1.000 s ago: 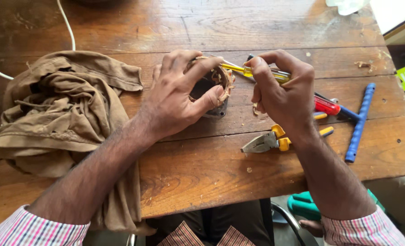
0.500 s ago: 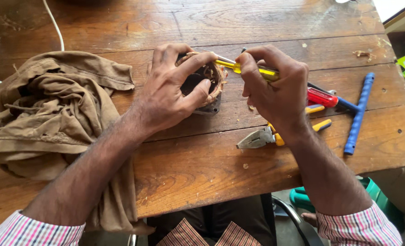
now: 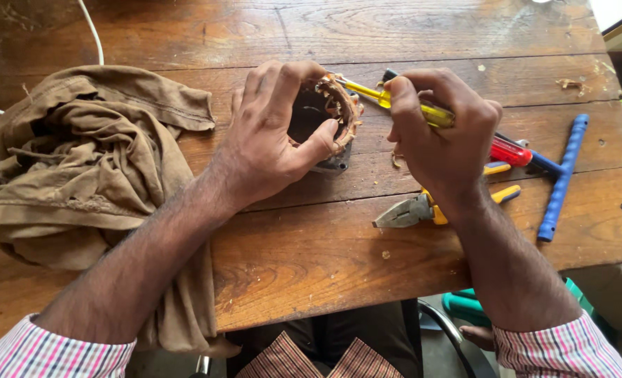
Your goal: The person holds a motor stator on a wooden workbench and uses a yellow screwdriver to pry and scrape burnt copper windings and insulation from the stator's slots, working around the rim and pulling loose winding pieces out by hand.
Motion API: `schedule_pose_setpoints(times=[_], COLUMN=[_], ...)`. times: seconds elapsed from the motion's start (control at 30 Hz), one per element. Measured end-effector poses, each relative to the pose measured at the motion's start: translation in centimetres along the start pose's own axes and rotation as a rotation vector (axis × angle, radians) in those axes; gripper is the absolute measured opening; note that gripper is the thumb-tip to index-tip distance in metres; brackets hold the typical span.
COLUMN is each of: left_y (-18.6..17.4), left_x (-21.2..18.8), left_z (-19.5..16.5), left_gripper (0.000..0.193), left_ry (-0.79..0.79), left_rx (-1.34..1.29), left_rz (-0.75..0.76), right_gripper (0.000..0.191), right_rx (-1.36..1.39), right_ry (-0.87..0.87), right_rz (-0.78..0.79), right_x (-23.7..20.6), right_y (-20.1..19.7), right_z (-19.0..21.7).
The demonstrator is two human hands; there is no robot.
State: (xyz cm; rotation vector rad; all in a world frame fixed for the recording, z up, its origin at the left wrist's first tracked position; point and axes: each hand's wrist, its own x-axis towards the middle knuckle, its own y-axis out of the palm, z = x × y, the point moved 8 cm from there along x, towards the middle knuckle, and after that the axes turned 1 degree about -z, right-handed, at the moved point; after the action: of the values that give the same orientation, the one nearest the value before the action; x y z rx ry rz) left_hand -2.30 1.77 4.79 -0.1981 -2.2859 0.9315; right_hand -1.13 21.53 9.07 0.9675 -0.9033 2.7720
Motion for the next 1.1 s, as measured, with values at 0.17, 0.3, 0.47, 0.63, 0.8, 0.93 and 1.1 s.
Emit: schedule_pose_setpoints(times=[0.17, 0.3, 0.47, 0.63, 0.8, 0.93, 1.1], left_y=[0.1, 0.4, 0.2, -0.2, -0.2, -0.1, 0.1], left_x=[-0.3, -0.1, -0.3, -0.2, -0.1, -0.2, -0.1], left_z=[0.0, 0.1, -0.2, -0.6, -0.8, -0.6, -0.3], left_gripper=[0.047, 0.044, 0.043, 0.046, 0.051, 0.057, 0.057], left_ry=[0.045, 0.047, 0.038, 0.024, 0.046, 0.037, 0.036], left_rx=[0.105, 0.166, 0.135, 0.107, 0.091, 0.048, 0.038], left_rz=[-0.032, -0.022, 0.002, -0.007, 0.004, 0.027, 0.058], right_gripper=[0.017, 0.015, 0.013, 0.015, 0.015, 0.016, 0.016], right_rx=[-0.119, -0.136, -0.023, 0.047, 0.056, 0.185, 0.172], right_ry=[-0.158, -0.204, -0.107, 0.006, 0.058, 0.19, 0.181], right_rz=[-0.028, -0.07, -0.049, -0.003, 0.024, 0.045, 0.04], right_x=[-0.7, -0.6, -0.1, -0.1, 0.3, 0.2, 0.0], right_y=[0.4, -0.2, -0.6, 0.0, 0.2, 0.4, 0.5], right_z=[1.2, 1.1, 0.1, 0.6, 1.2, 0.2, 0.1])
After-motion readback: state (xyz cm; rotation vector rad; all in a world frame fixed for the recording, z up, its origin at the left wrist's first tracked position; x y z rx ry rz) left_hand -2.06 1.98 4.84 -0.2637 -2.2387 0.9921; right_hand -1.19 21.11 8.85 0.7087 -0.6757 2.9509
